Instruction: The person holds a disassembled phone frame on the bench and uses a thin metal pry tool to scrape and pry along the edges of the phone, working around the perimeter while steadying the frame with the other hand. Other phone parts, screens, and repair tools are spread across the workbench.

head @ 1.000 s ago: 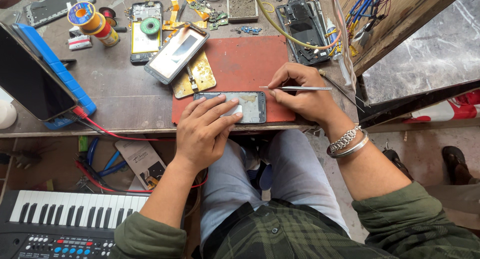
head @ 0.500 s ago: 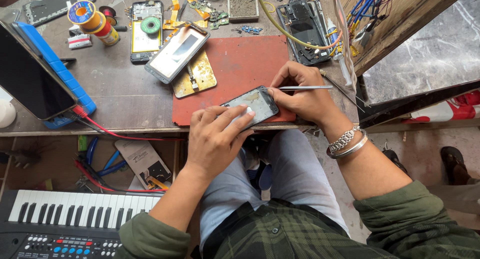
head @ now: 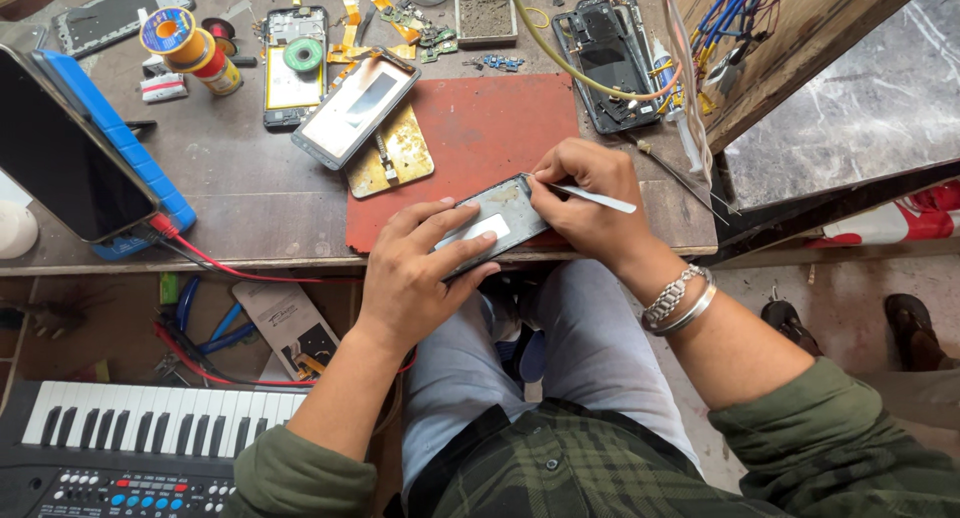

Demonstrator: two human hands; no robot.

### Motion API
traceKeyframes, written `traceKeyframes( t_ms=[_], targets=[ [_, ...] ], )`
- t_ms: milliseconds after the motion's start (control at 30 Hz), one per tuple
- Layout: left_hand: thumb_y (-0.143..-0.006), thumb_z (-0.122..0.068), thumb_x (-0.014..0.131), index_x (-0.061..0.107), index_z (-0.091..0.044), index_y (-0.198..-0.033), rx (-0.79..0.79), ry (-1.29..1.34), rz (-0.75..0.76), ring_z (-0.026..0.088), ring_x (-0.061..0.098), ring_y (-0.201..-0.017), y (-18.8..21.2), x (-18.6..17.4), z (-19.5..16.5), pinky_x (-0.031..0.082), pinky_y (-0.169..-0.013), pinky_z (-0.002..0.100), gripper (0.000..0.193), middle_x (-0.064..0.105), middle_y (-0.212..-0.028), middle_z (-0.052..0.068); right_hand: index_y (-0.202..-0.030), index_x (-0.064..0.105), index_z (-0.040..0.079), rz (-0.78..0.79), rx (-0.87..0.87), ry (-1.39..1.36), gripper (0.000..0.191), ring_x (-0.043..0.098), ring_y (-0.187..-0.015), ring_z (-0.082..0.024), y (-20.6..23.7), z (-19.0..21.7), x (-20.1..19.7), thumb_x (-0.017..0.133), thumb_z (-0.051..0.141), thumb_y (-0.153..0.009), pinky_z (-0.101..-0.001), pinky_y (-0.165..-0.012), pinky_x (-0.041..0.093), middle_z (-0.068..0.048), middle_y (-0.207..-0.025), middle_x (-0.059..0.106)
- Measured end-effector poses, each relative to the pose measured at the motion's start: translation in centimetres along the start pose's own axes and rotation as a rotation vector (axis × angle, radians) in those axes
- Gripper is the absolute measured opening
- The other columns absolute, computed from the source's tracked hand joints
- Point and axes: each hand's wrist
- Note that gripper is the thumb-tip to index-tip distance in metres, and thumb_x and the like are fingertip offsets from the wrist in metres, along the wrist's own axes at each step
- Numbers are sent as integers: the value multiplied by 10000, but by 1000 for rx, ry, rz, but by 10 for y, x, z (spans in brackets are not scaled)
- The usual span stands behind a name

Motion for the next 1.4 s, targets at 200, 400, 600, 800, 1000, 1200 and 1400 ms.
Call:
traceKeyframes(
  t_ms=[200,400,600,800,1000,1200,1400],
  targets=[
    [-790,-282,853,780,-180,-1075,15,18,-15,301,648,-1155,-2,-1,1,541,-962,418,311,723,-1221,41,-842,658,-20,36,-45,-36,130,736,-806,-169,1,-6,-3,783,-2,-872,-282,-717,571,-110,-894,749],
    [-786,-274,857,784,-176,-1064,8,16,-11,299,650,-1171,-2,0,1,542,-969,417,304,721,-1220,45,-839,679,4,218,242,-313,144,715,-869,-112,-14,-30,-10,817,38,-862,-265,-787,581,-86,-922,771],
    [-790,-257,857,786,-183,-1064,3,7,-22,298,637,-1179,0,2,0,531,-988,429,293,713,-1227,40,-864,657,15,184,274,-425,145,712,-867,-116,-11,-34,-10,801,29,-873,-262,-780,578,-103,-952,760],
    [-795,-270,850,783,-191,-1074,7,-1,-21,297,630,-1189,1,3,2,523,-990,434,298,710,-1242,38,-844,665,5,146,235,-302,140,699,-834,-107,-7,-25,-8,801,24,-876,-250,-751,562,-90,-915,767],
    [-809,-277,847,785,-199,-1081,3,7,-26,295,628,-1191,2,4,2,524,-991,433,290,707,-1246,35,-848,684,0,104,176,-192,122,719,-832,-107,-6,-18,-7,804,18,-864,-252,-748,574,-79,-903,773],
    [-808,-262,848,783,-204,-1076,2,9,-25,292,630,-1193,2,4,1,529,-992,424,281,711,-1243,31,-836,673,-26,97,48,-179,135,727,-857,-142,-4,-23,-6,807,-37,-856,-274,-774,583,-98,-912,749],
    [-791,-263,853,785,-202,-1074,1,5,-37,295,629,-1183,1,6,1,527,-983,425,298,712,-1233,35,-842,698,-18,134,190,-330,91,750,-924,-154,-5,-28,-5,776,-65,-845,-287,-832,611,-88,-924,760]
  ],
)
Point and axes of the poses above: each hand's wrist, its own y-axis away from the middle knuckle, its own x-axis out of the palm, z = x × y
